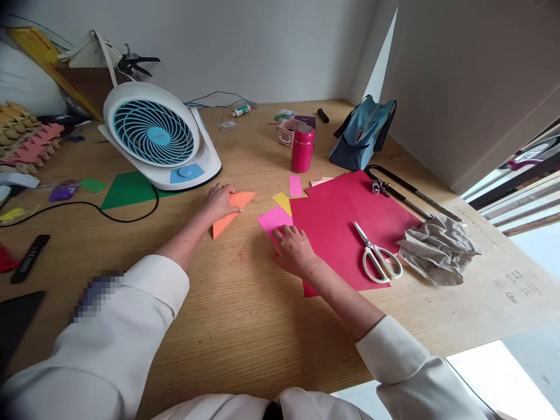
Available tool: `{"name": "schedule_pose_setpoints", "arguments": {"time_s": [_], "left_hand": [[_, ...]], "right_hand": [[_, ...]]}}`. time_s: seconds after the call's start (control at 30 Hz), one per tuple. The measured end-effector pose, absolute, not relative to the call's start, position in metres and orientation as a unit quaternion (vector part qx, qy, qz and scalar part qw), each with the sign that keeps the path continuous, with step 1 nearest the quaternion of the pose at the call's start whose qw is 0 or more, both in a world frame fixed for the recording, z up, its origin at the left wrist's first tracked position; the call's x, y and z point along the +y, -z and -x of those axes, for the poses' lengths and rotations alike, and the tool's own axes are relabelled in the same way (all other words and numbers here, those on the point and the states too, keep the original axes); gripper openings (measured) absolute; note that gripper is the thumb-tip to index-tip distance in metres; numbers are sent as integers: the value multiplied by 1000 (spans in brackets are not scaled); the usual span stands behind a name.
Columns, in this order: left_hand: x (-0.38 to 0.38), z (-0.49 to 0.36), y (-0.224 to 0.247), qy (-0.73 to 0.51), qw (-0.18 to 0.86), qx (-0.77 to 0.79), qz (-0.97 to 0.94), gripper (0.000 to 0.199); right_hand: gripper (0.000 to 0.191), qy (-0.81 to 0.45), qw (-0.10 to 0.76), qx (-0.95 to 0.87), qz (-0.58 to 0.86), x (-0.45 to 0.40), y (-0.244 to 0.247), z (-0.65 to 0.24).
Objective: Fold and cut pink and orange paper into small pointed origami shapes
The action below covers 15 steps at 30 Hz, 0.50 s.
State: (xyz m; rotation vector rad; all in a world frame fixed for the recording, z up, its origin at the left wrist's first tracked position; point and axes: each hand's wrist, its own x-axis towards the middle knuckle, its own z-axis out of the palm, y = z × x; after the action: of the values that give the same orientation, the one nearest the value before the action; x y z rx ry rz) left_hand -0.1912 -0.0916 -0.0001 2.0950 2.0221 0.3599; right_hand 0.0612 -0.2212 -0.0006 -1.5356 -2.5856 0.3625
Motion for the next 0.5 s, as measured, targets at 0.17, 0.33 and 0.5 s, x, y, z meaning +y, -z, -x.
{"name": "schedule_pose_setpoints", "arguments": {"time_s": [0.17, 0.33, 0.5], "left_hand": [[-127, 200, 6, -226, 97, 644, -725, 28], [-167, 196, 3, -278, 122, 620, -724, 21], [-216, 190, 0, -275, 158, 592, -741, 9]], "right_hand": [[50, -120, 41, -880, 458, -269, 2, -42], [40, -123, 22, -890, 439, -250, -6, -46], [48, -105, -13, -898, 426, -153, -13, -56]]}}
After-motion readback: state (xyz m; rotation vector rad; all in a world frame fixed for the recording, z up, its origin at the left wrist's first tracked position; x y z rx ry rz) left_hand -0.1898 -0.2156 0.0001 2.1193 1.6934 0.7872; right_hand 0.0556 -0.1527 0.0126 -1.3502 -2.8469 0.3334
